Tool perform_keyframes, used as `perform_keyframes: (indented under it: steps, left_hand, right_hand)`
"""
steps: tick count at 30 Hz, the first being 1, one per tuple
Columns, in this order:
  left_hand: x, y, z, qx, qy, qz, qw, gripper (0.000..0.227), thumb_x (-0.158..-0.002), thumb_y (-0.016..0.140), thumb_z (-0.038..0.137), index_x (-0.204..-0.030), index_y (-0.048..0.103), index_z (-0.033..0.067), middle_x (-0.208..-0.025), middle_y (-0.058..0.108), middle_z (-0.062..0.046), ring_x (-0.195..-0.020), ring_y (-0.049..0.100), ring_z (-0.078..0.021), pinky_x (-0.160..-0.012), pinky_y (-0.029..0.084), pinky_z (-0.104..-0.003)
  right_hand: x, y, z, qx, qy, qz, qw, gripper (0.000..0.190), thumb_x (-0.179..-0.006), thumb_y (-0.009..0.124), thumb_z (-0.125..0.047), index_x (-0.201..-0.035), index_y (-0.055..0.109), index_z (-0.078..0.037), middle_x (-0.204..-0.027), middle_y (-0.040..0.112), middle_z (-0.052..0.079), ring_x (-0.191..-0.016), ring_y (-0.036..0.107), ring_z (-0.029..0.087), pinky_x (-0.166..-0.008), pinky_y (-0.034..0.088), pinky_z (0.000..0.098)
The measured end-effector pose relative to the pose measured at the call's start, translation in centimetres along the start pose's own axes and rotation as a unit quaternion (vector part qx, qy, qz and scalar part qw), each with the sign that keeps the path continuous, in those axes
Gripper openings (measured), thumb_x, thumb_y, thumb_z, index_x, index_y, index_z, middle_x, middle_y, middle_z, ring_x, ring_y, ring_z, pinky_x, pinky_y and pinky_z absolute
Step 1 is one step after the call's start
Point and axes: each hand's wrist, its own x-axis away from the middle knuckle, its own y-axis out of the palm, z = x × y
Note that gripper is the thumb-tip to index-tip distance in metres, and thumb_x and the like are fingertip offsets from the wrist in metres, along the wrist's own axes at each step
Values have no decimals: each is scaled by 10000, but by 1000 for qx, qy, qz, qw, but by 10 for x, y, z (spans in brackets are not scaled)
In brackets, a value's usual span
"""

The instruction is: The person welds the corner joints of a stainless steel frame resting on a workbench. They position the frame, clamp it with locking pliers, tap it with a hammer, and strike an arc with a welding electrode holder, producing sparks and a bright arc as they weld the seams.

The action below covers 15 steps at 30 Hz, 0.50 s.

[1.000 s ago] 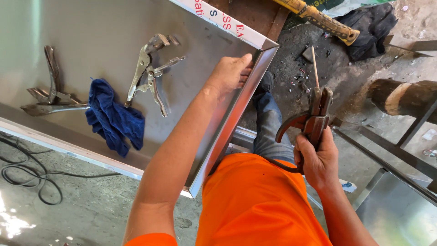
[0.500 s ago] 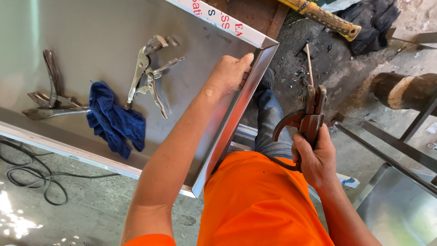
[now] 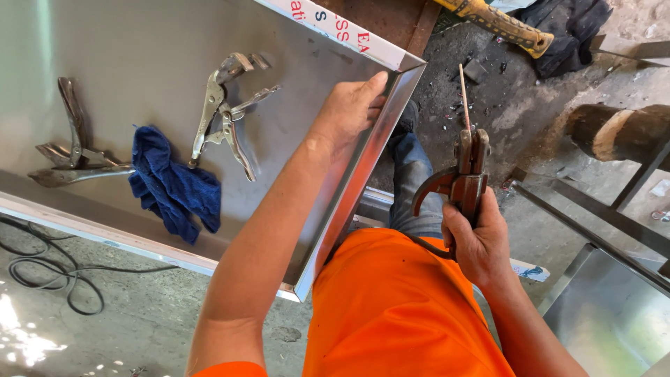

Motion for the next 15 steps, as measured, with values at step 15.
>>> perform_keyframes:
  steps: [15]
  left_hand:
    - [2, -41, 78, -708, 408, 326, 475, 620, -745, 788, 534, -1176, 684, 99, -1237, 609, -116, -1220, 573, -281, -1055, 424, -485]
  right_hand:
    - [2, 3, -4, 60, -34, -33, 997, 157, -1015, 563, -88, -1152, 489, -67, -676, 515, -5, -547, 468, 67, -482, 413, 260]
